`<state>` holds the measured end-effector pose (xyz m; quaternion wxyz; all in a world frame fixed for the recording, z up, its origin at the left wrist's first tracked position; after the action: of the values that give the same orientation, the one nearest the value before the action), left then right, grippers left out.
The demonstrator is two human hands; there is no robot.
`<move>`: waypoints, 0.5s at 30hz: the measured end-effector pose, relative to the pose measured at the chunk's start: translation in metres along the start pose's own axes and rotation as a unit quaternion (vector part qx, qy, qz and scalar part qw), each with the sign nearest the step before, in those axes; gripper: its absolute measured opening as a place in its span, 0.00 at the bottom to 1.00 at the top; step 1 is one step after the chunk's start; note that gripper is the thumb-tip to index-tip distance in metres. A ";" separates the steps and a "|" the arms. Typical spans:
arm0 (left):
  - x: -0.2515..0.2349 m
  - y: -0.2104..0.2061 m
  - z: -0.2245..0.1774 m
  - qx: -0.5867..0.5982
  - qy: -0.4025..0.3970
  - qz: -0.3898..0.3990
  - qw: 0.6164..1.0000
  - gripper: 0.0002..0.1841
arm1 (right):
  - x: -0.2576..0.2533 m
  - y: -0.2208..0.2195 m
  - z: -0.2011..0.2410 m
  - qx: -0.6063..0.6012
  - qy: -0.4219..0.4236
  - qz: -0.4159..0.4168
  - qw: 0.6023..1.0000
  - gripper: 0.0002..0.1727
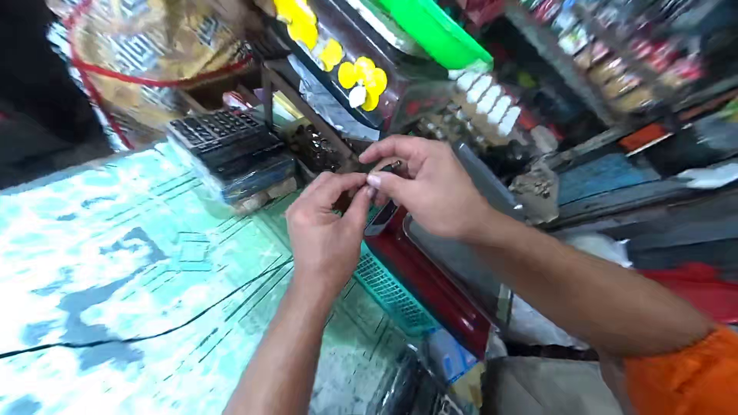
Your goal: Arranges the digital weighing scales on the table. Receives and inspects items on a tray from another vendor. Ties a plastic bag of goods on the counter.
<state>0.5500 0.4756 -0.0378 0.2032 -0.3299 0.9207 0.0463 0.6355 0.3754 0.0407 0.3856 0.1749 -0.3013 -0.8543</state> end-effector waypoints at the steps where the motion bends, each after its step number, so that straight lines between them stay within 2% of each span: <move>1: -0.008 0.004 0.005 0.017 -0.001 0.002 1.000 0.05 | -0.001 0.001 0.010 0.090 0.063 -0.011 0.994 0.15; 4: -0.039 0.028 0.032 0.028 0.018 -0.011 0.999 0.07 | 0.001 0.007 0.036 0.297 0.246 -0.082 0.919 0.19; 7: -0.078 0.044 0.068 0.048 0.079 -0.063 0.994 0.06 | -0.002 0.019 0.047 0.387 0.323 -0.145 0.852 0.24; 11: -0.118 0.041 0.096 0.048 0.082 -0.107 0.990 0.06 | -0.023 0.019 0.030 0.503 0.257 -0.145 0.812 0.46; 15: -0.140 0.028 0.102 0.049 0.046 -0.128 0.989 0.05 | -0.035 0.018 0.016 0.530 0.219 -0.152 0.805 0.52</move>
<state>0.6652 0.6026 -0.0758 0.1804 -0.4367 0.8804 -0.0404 0.6594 0.3983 0.0667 0.1540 0.5784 -0.5840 -0.5483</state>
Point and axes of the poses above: each hand's wrist, its own x-axis away from the middle knuckle, its own y-axis out of the back of the hand, z = x × y, the point moved 7 cm from there along -x, towards the middle knuckle, and after that the axes turned 2 degrees about -x, right-handed, at the moved point
